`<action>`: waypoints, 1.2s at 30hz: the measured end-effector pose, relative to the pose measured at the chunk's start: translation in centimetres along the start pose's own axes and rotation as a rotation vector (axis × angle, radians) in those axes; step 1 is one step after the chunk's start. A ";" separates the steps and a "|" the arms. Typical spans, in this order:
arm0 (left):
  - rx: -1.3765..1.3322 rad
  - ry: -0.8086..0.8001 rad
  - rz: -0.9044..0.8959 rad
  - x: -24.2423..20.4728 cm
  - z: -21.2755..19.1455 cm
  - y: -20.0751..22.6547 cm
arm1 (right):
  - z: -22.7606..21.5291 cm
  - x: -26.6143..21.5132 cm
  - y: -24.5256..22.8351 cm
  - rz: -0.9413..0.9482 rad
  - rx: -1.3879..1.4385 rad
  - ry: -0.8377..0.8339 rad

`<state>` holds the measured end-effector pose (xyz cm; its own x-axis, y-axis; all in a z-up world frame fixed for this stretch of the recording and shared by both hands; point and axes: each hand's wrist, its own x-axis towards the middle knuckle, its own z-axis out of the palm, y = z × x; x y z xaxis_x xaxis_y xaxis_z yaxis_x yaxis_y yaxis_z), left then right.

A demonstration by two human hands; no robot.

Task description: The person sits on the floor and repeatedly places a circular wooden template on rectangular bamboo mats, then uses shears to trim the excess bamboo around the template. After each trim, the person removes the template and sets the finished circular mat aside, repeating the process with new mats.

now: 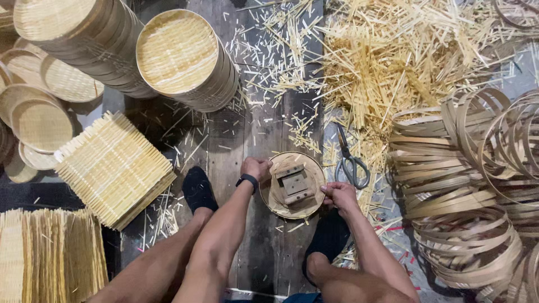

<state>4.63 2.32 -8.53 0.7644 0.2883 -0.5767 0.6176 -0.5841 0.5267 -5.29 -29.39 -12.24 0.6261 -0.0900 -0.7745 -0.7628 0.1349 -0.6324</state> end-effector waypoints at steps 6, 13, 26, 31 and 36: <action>-1.194 -0.492 -0.355 -3.3 -0.3 -3.7 | 0.1 -3.9 -3.4 -0.048 0.205 -0.186; -0.881 -0.394 -0.322 -5.7 6.1 -9.0 | 1.9 -3.6 -1.3 0.023 -0.076 -0.122; -0.340 -0.146 0.169 -4.0 3.0 -8.7 | 3.1 -4.8 -2.8 -0.124 -0.193 -0.035; -0.098 -0.075 0.451 -9.3 -5.7 1.0 | 5.1 -9.9 -11.4 -0.357 -0.373 -0.058; -0.337 0.036 0.892 -13.2 -5.2 7.0 | 8.2 -10.4 -11.9 -0.230 -0.145 -0.040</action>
<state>-0.14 -1.67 5.98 0.9812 -0.1317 0.1413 -0.1795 -0.3518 0.9187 -1.43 -21.94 3.50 0.7894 -0.0626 -0.6107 -0.6130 -0.0274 -0.7896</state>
